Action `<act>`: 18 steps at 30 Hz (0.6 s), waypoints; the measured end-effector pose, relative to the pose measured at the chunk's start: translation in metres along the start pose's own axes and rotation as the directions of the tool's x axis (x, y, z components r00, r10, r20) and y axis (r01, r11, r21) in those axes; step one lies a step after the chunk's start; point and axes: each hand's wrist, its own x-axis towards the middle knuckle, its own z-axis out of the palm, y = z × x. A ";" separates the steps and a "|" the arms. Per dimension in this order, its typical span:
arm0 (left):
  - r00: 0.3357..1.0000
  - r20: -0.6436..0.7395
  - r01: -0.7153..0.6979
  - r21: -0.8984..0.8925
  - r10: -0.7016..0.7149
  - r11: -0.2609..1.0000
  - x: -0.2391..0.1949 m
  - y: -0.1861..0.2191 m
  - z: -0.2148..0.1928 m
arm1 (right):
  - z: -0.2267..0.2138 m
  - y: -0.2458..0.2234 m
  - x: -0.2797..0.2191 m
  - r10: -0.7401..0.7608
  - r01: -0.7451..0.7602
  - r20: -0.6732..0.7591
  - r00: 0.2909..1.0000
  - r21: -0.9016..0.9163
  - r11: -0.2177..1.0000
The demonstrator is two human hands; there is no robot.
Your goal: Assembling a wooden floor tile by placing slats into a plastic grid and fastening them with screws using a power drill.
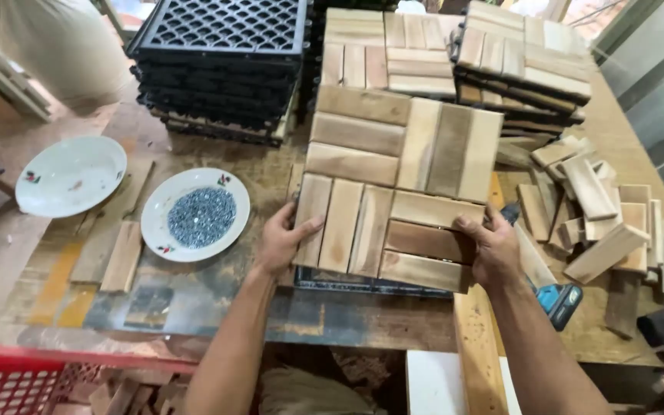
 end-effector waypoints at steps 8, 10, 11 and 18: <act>0.991 -0.129 0.006 -0.190 -0.031 0.982 0.024 0.014 0.020 | 0.038 -0.066 -0.015 0.046 -0.014 0.185 0.982 -0.171 0.985; 0.990 -0.134 0.017 -0.159 -0.038 0.987 0.027 0.015 0.020 | 0.048 -0.063 -0.033 0.162 -0.132 0.075 0.984 -0.306 0.943; 0.990 -0.143 -0.029 -0.162 0.006 0.986 0.030 0.019 0.025 | 0.049 -0.046 -0.024 0.115 -0.109 0.012 0.993 -0.226 0.968; 0.979 -0.169 -0.144 -0.152 0.118 0.978 0.036 0.017 0.034 | -0.003 0.043 0.026 -0.069 0.069 0.013 0.998 -0.019 0.997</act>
